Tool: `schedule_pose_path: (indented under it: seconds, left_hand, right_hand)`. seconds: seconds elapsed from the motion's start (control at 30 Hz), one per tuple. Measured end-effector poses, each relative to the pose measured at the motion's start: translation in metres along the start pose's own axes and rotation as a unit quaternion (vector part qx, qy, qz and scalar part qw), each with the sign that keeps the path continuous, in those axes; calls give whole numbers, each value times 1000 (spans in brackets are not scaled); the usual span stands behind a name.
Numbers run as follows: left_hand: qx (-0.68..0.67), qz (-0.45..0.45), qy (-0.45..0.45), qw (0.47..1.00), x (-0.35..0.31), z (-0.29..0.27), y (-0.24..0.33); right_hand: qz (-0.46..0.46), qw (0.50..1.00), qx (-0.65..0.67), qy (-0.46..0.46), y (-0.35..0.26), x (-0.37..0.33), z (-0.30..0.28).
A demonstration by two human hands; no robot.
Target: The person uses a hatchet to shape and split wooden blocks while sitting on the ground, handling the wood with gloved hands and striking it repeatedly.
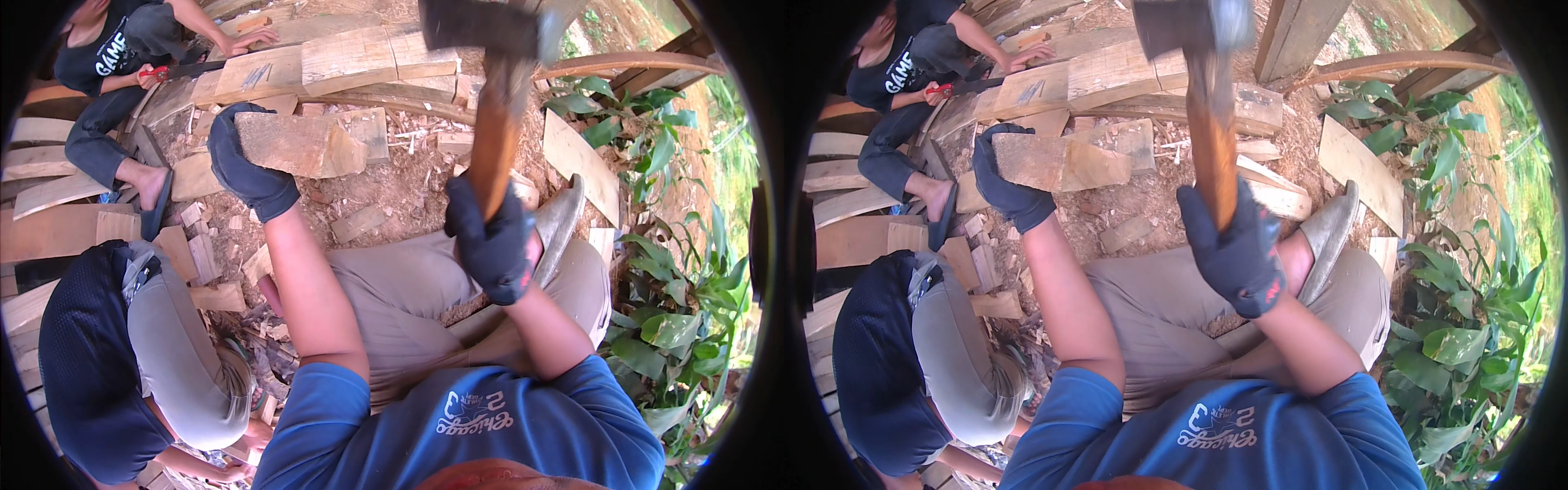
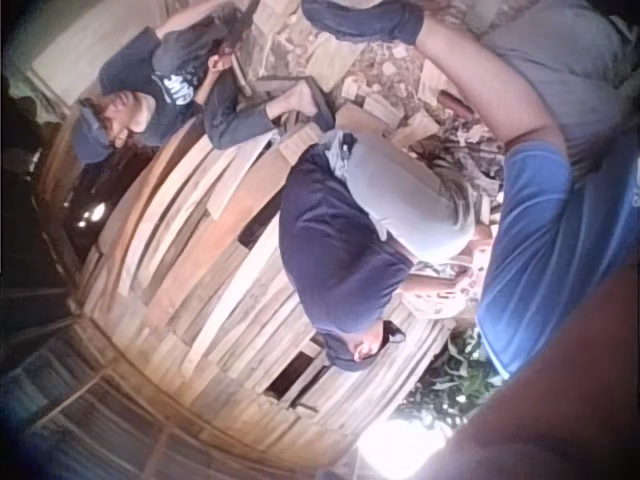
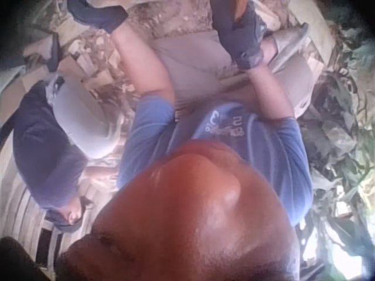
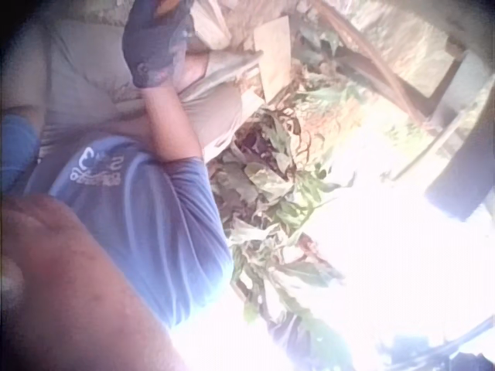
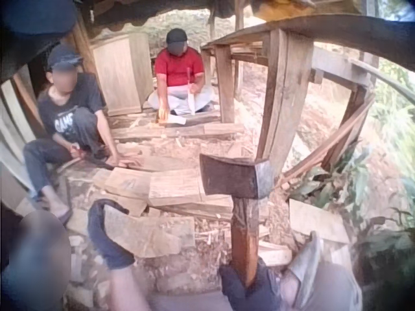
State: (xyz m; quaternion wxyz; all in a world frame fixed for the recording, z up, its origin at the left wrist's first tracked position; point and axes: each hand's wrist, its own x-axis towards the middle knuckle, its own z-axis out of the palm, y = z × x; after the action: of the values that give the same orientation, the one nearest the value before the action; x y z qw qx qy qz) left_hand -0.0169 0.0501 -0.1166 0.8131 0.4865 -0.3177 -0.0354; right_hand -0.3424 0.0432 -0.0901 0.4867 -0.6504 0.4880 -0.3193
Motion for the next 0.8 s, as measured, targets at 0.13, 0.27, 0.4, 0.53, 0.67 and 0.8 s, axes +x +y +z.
schedule_pose_path:
  seconds: [0.13, 0.27, 0.4, 0.53, 0.67, 0.8]
  left_hand:
    - [-11, -6, -53, 998, 2, 2, 1]
    - [76, 20, -12, 997, -3, -11, -6]
    - [161, 66, -8, 985, 1, -9, 2]
    - [98, 27, 37, 994, 1, 2, -3]
    - [162, 83, -15, 983, -3, 20, 5]
    - [248, 136, -8, 959, 4, 0, -3]
  right_hand:
    - [19, 951, -288, -115, 53, 2, 30]
    - [153, 975, -87, -136, 24, 10, 1]
    - [41, 998, 47, -7, -53, 12, -30]
    - [46, 999, -5, 8, -14, 12, -7]
    - [97, 960, -209, -162, 34, 18, 33]
    - [68, 967, -158, -186, -11, 28, 4]
